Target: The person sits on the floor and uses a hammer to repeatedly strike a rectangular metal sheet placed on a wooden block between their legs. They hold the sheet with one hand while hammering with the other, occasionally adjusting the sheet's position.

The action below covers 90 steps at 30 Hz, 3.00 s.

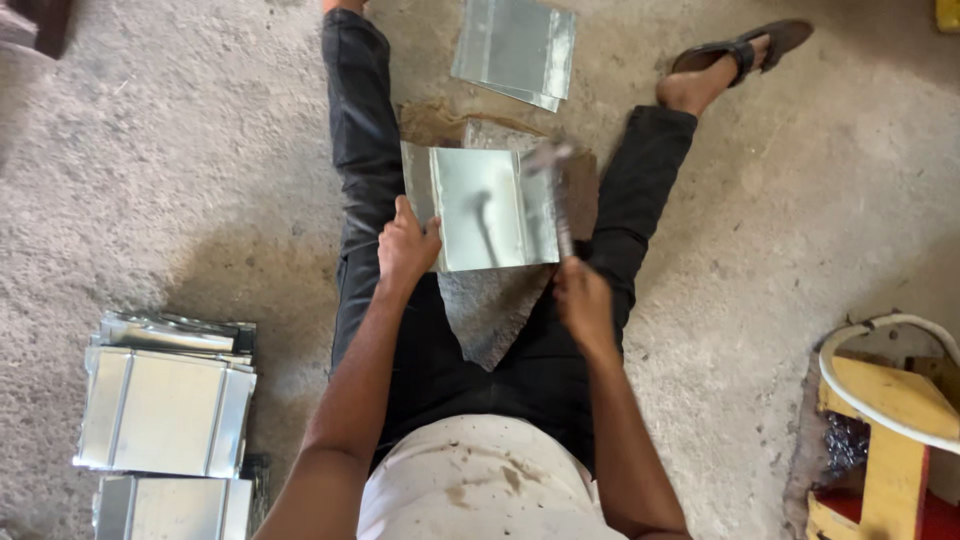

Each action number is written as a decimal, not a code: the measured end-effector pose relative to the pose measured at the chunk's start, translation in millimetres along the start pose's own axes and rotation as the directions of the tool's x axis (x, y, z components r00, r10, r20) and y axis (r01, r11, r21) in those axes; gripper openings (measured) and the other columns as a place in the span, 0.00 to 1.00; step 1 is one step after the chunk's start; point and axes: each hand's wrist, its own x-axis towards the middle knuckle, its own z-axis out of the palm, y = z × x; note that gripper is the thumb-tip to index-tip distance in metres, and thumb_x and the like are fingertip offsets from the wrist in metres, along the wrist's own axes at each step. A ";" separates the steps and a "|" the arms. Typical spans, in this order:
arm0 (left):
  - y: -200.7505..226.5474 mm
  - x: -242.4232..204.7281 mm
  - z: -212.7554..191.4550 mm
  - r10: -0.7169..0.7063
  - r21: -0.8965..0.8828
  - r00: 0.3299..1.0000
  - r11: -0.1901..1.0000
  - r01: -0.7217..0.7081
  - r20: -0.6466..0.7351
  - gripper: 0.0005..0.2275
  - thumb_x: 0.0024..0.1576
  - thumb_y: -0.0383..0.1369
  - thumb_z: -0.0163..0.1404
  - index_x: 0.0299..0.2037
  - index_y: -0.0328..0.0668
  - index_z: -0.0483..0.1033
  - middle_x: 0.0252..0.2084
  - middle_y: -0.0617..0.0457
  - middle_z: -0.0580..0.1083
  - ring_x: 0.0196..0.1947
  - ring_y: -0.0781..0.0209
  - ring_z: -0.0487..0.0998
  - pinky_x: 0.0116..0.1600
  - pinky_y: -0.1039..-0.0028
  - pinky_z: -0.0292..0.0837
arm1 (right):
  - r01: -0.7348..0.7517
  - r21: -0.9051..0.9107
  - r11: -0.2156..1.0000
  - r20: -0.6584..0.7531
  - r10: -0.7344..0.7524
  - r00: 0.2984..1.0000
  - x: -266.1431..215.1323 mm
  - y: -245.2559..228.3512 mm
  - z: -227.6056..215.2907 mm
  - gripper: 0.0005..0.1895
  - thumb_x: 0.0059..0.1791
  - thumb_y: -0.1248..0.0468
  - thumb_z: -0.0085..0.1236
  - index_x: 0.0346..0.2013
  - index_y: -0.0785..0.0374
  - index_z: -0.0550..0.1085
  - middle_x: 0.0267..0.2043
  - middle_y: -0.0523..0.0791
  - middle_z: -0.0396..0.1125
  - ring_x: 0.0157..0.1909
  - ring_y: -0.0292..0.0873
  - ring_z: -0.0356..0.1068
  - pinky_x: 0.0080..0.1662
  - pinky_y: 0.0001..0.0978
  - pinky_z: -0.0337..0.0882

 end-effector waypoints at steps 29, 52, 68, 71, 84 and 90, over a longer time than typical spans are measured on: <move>6.3 -6.5 -5.6 -0.020 -0.015 0.999 1.000 0.021 0.040 0.21 0.57 0.37 0.56 0.52 0.33 0.60 0.38 0.26 0.77 0.39 0.24 0.79 0.48 0.43 0.75 | 0.845 0.354 0.401 -0.446 -0.721 0.530 -29.1 -130.4 -102.3 0.33 0.56 0.31 0.29 0.43 0.57 0.65 0.21 0.40 0.54 0.12 0.33 0.48 0.16 0.28 0.52; -5.9 -5.7 -0.9 0.019 -0.054 0.999 0.998 -0.017 0.037 0.21 0.57 0.37 0.56 0.51 0.33 0.60 0.37 0.27 0.78 0.38 0.26 0.80 0.46 0.45 0.76 | 0.903 0.061 0.425 -0.721 -0.607 0.334 30.2 -79.8 -30.3 0.29 0.57 0.34 0.37 0.43 0.59 0.62 0.25 0.45 0.55 0.21 0.41 0.55 0.20 0.31 0.56; -2.6 0.8 0.4 0.014 0.007 0.998 1.000 -0.015 0.057 0.26 0.57 0.38 0.55 0.58 0.30 0.58 0.38 0.24 0.76 0.40 0.23 0.78 0.50 0.44 0.73 | 0.882 0.191 0.432 -0.501 -0.729 0.466 0.3 -151.1 -84.8 0.29 0.58 0.34 0.36 0.39 0.58 0.62 0.19 0.42 0.53 0.12 0.34 0.49 0.19 0.31 0.52; -1.6 -0.3 -2.1 0.006 -0.007 0.998 1.000 -0.005 0.068 0.25 0.58 0.38 0.55 0.57 0.30 0.59 0.39 0.25 0.77 0.41 0.24 0.79 0.50 0.45 0.74 | 0.942 0.121 0.314 -0.606 -0.728 0.320 36.8 -102.3 -53.0 0.28 0.58 0.35 0.34 0.40 0.57 0.62 0.21 0.44 0.54 0.14 0.34 0.50 0.20 0.31 0.54; 1.4 0.6 -1.0 0.006 -0.004 0.997 1.000 -0.006 0.073 0.23 0.58 0.38 0.55 0.55 0.31 0.59 0.36 0.25 0.77 0.39 0.24 0.79 0.48 0.44 0.74 | 0.230 0.230 0.946 -0.167 -0.194 0.967 -0.4 -102.4 -46.7 0.28 0.57 0.35 0.43 0.36 0.57 0.70 0.24 0.37 0.60 0.20 0.28 0.56 0.20 0.22 0.55; 2.8 1.1 -3.4 0.024 0.010 0.998 1.000 -0.025 0.064 0.22 0.58 0.37 0.56 0.54 0.31 0.59 0.35 0.25 0.77 0.37 0.24 0.79 0.47 0.44 0.74 | 0.831 0.343 0.438 -0.529 -0.641 0.556 -7.4 -136.4 -67.9 0.29 0.56 0.34 0.41 0.40 0.58 0.62 0.20 0.41 0.53 0.13 0.33 0.50 0.19 0.29 0.52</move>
